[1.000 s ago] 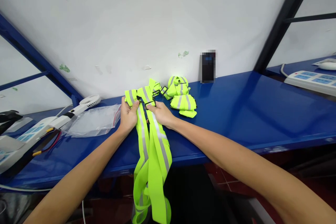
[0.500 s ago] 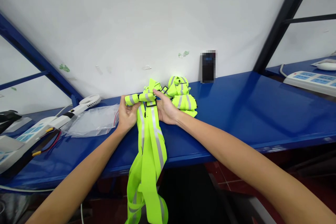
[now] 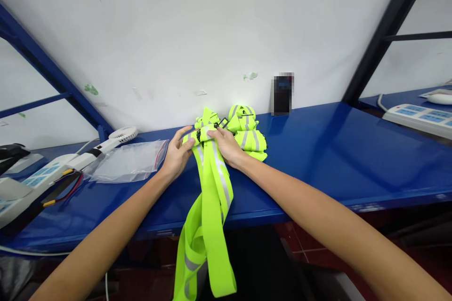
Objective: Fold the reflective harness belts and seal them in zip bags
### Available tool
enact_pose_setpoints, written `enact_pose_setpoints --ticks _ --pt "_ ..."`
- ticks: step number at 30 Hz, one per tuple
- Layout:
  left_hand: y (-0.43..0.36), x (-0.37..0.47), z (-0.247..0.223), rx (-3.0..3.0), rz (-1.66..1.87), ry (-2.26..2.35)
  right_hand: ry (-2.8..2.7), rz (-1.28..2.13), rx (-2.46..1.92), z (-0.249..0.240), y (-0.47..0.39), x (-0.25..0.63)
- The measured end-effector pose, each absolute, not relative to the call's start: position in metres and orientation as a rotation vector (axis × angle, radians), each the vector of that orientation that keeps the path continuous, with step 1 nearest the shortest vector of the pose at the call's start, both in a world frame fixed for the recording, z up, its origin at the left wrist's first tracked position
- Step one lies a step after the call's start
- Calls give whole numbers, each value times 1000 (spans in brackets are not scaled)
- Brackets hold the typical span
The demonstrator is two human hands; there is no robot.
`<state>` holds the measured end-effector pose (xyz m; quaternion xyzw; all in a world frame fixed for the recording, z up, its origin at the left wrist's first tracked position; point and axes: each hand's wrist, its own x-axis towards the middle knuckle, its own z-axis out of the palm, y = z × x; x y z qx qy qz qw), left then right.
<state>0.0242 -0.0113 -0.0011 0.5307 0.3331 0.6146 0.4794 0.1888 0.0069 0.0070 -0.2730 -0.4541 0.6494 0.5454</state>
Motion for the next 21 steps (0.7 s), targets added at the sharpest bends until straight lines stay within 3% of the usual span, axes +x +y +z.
enact_pose_setpoints --ticks 5,21 --pt "-9 24 1 1044 1514 750 -1058 1607 -603 9 7 187" --pt "-10 9 7 1280 1363 821 -1027 1701 -548 12 -2 188"
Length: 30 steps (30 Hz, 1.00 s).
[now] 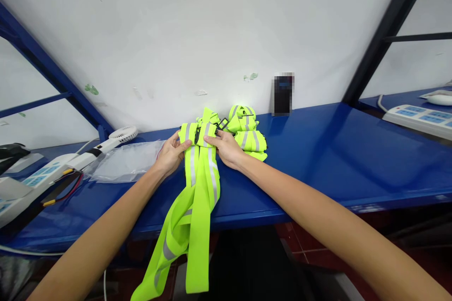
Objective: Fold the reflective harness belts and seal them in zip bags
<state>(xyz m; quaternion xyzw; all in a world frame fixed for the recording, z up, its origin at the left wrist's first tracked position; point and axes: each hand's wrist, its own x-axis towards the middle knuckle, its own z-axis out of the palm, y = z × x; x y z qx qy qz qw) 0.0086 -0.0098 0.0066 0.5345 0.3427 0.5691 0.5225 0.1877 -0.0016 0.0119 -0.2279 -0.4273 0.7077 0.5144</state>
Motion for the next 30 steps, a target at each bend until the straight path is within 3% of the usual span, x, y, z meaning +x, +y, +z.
enact_pose_setpoints --ticks 14,23,30 --pt "-3 4 -6 1382 1369 858 -1392 1350 -636 11 8 197" --pt "-4 8 -6 1382 1426 845 -1352 1393 -552 12 3 194" --pt "-1 8 -4 1465 1541 846 -1079 1657 -520 13 -3 187"
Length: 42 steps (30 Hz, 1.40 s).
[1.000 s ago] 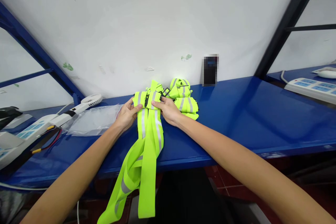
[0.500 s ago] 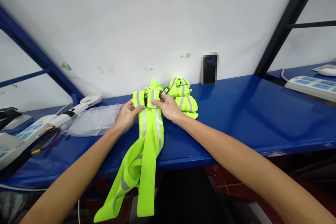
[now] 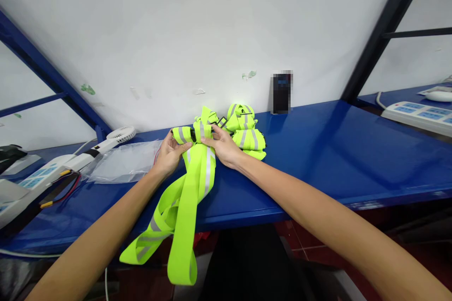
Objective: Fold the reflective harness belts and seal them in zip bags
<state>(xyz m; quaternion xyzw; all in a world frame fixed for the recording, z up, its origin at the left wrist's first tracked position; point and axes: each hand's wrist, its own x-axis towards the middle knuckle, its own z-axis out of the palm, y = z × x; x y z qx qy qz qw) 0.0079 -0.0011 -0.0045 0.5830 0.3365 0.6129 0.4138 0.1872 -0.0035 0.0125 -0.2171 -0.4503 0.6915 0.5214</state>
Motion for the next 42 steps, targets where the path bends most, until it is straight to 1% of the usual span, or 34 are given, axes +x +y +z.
enact_pose_setpoints --ticks 4,11,18,22,24,27,30,32,34,38,42 --pt "1 8 -7 1491 1621 899 -1053 1754 -535 19 -5 190" --pt "-6 13 -3 1536 1592 924 -1154 1698 -716 10 -1 192" --pt "-13 20 5 1552 1676 908 -1086 1799 -831 13 2 193" --pt "-18 23 8 1560 1695 917 -1062 1807 -766 11 0 189" --pt "-20 24 7 1587 1654 927 -1094 1739 -694 8 -1 186" --pt "-21 25 5 1632 1594 943 -1184 1549 -638 5 -3 185" --pt "-18 25 5 1653 1648 923 -1276 1371 -628 5 -4 185" --pt "-16 24 5 1637 1709 924 -1322 1315 -593 7 -5 185" --pt "-14 23 5 1613 1746 945 -1332 1353 -521 11 -8 185" --pt "-12 18 3 1611 1754 941 -1244 1629 -402 22 -13 186" --pt "-13 14 1 1613 1701 926 -1159 1689 -484 28 -12 189"
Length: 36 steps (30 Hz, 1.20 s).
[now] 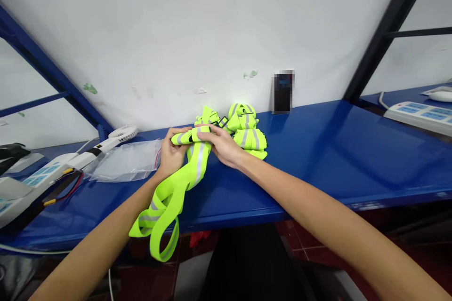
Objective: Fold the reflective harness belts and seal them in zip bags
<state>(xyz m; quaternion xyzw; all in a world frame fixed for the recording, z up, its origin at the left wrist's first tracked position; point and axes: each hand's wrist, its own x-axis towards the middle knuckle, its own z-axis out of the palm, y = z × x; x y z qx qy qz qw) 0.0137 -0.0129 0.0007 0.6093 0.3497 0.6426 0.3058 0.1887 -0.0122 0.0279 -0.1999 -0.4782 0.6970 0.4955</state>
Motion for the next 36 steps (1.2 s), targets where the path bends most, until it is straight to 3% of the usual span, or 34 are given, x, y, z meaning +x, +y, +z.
enact_pose_setpoints --ticks 4,14,23,36 --pt "-11 14 0 1515 1583 806 -1134 1698 -533 24 -6 191" --pt "-9 21 -1 1133 1325 839 -1256 1359 -661 14 4 198" --pt "-4 13 -4 1377 1538 1002 -1203 1629 -736 4 -4 184" --pt "-4 18 0 1407 1596 1001 -1074 1494 -833 2 -1 181"
